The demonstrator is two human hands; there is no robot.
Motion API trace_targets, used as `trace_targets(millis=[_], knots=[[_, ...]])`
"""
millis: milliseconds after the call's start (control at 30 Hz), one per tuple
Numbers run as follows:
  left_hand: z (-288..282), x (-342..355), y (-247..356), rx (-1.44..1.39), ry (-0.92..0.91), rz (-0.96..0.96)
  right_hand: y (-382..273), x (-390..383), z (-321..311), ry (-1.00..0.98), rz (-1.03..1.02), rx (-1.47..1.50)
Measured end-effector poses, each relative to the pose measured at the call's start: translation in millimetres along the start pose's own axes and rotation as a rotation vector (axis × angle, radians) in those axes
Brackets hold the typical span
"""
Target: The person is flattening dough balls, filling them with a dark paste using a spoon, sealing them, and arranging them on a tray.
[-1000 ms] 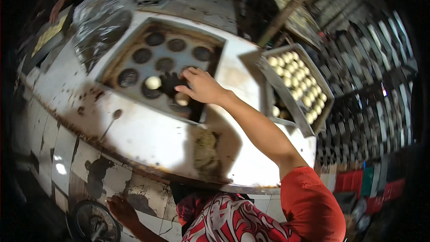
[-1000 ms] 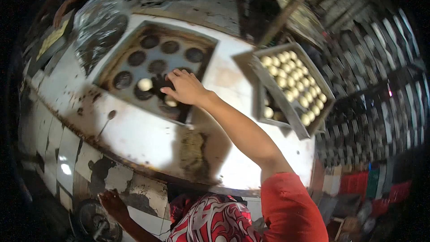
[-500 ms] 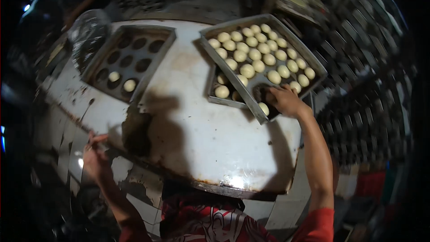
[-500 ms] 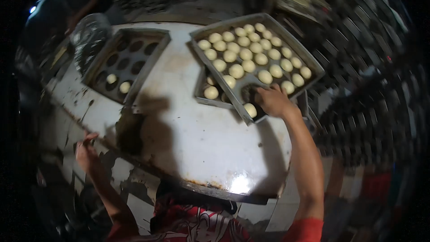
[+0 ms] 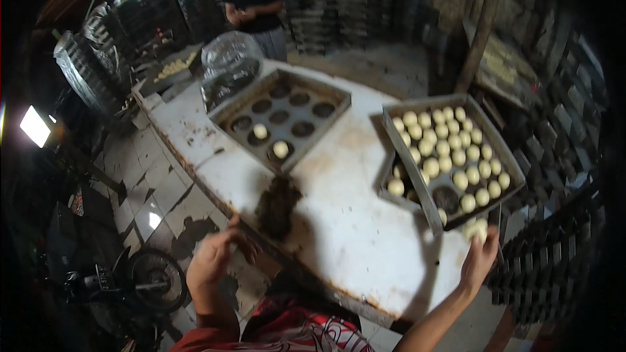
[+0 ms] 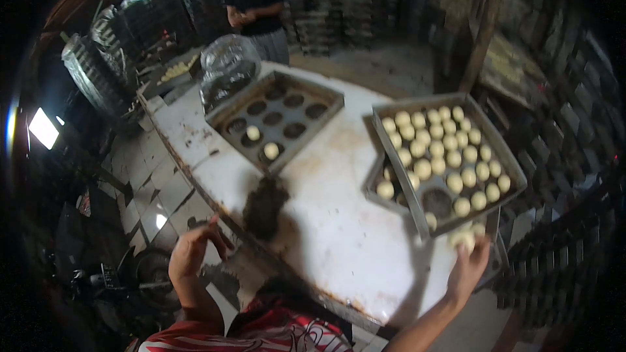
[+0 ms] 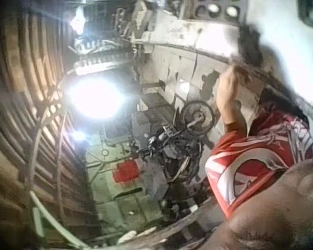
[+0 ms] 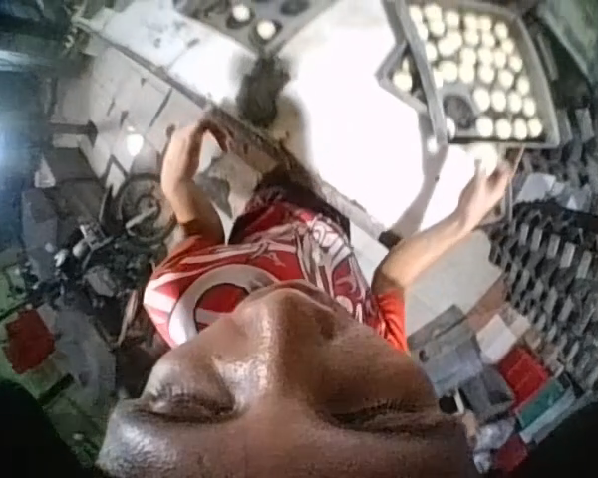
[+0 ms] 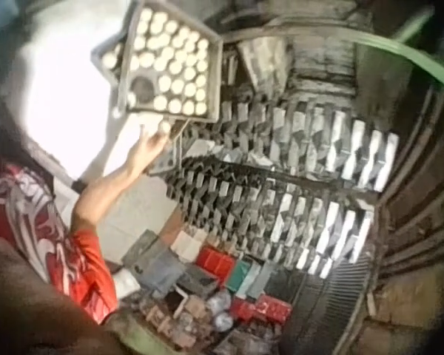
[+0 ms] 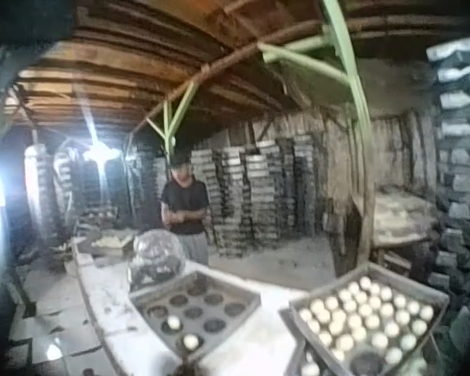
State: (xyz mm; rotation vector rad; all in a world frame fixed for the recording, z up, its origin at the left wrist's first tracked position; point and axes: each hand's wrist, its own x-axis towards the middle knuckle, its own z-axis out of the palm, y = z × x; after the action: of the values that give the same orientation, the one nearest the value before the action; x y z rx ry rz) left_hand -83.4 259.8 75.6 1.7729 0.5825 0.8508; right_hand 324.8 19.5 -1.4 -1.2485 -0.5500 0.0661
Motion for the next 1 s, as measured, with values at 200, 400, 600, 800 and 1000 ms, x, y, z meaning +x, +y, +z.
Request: trace_targets(millis=[200, 400, 600, 800, 1000], knots=[[-79, 2, -55, -0.418, 0.009, 0.192, 3, -90, 76, -0.068, 0.175, 0.021], [-184, -1, -74, -0.205, -0.108, 0.211, -25, -141, 217, -0.195, 0.427, -0.059], [-204, -12, -137, -1.139, 0.182, -0.040, -14, -178, 330, -0.501, 0.489, -0.046], [-203, -43, -106, -1.222, -0.214, 0.322, -27, -189, 376, -0.741, 0.513, 0.128], [-227, -52, -100, -1.470, -0.157, 0.571, 2, -165, 359, -0.800, 0.531, 0.346]])
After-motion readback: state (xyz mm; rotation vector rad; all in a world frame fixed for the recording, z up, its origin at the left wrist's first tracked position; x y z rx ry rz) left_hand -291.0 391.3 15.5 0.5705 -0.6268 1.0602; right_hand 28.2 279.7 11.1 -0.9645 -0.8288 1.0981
